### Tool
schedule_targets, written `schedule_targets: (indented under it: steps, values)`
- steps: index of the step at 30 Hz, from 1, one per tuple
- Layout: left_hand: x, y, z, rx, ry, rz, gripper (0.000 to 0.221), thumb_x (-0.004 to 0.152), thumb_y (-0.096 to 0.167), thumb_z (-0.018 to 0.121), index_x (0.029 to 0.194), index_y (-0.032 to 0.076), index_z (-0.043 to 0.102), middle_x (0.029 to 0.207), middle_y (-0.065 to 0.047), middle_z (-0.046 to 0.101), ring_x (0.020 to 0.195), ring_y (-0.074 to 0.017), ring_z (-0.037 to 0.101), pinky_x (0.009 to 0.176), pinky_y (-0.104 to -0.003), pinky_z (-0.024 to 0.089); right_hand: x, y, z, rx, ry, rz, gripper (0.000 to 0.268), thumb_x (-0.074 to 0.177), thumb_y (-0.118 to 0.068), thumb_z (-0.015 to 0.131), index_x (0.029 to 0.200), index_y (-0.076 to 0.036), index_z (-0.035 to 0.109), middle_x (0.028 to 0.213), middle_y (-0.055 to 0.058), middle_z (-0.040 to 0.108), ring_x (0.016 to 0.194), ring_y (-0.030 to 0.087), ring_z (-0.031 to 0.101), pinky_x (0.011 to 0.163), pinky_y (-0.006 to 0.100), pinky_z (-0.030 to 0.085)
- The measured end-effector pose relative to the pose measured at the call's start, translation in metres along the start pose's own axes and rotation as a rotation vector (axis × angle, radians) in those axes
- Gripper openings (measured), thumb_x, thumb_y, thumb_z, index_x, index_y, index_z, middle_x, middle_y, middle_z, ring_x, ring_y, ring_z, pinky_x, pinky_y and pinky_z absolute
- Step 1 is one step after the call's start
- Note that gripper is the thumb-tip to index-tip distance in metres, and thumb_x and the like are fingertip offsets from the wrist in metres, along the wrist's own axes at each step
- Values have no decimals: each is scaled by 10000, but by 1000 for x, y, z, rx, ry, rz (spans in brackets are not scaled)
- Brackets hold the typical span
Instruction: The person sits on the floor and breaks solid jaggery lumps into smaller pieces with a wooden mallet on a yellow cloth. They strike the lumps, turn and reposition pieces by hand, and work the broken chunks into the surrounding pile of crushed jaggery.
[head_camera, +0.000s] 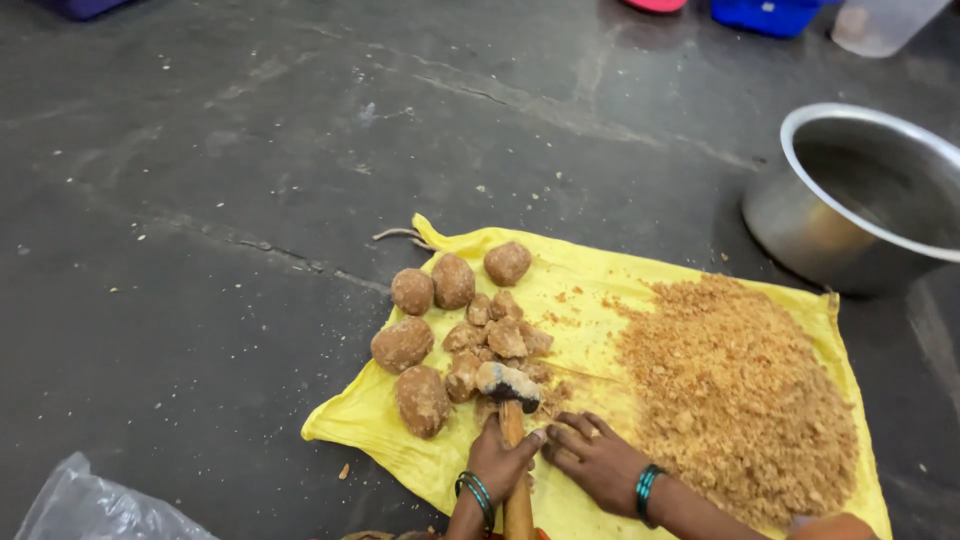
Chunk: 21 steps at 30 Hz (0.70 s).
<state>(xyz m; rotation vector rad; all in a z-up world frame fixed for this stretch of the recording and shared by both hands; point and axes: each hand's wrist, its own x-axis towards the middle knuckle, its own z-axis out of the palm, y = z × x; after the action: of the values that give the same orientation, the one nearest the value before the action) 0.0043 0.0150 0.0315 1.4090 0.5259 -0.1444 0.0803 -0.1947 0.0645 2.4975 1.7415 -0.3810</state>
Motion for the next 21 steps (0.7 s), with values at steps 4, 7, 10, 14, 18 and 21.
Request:
schedule_targets:
  steps: [4,7,10,14,18,21]
  values:
    - [1,-5,-6,130,-46,-1,754,849,381,836,1324,-29,417,965,-107,725,721,-183,774,608,-321,641,-46,59,98,-84,-130,34,454,1028,-154,448,1468,-45,410,1581,226,307,1517,406,224,1170,585,103]
    - [-16,21,-3,78,-56,-120,813,806,365,821,1382,-4,383,990,-158,717,723,-212,747,569,-353,631,-94,69,62,-130,-291,35,519,1044,-224,408,1503,-4,309,1635,241,254,1512,407,183,1164,583,77]
    - [-12,7,-2,87,-54,-30,814,813,384,824,1374,-63,441,984,-204,741,707,-215,745,551,-339,622,-116,66,-6,-179,-575,75,452,1056,-227,415,1470,-59,344,1620,186,260,1518,379,165,1249,589,55]
    - [-12,10,-1,98,-30,-38,878,794,382,827,1421,-32,372,1025,-175,740,714,-213,765,545,-350,621,-157,100,-12,-375,-536,192,403,1027,-93,471,1422,-78,396,1591,208,296,1478,380,241,1220,661,111]
    - [-14,21,0,125,-35,-133,923,806,385,830,1461,-23,324,1070,-202,725,738,-237,768,561,-356,623,-167,123,1,-317,-140,555,400,963,-265,565,1351,-186,508,1565,117,412,1491,301,321,1277,558,216]
    - [-17,18,0,111,-17,-96,890,799,371,824,1455,-18,366,1083,-203,721,738,-246,754,557,-363,619,-116,96,-19,-242,-27,537,562,900,-157,580,1443,-198,439,1596,117,392,1497,337,330,1220,550,281]
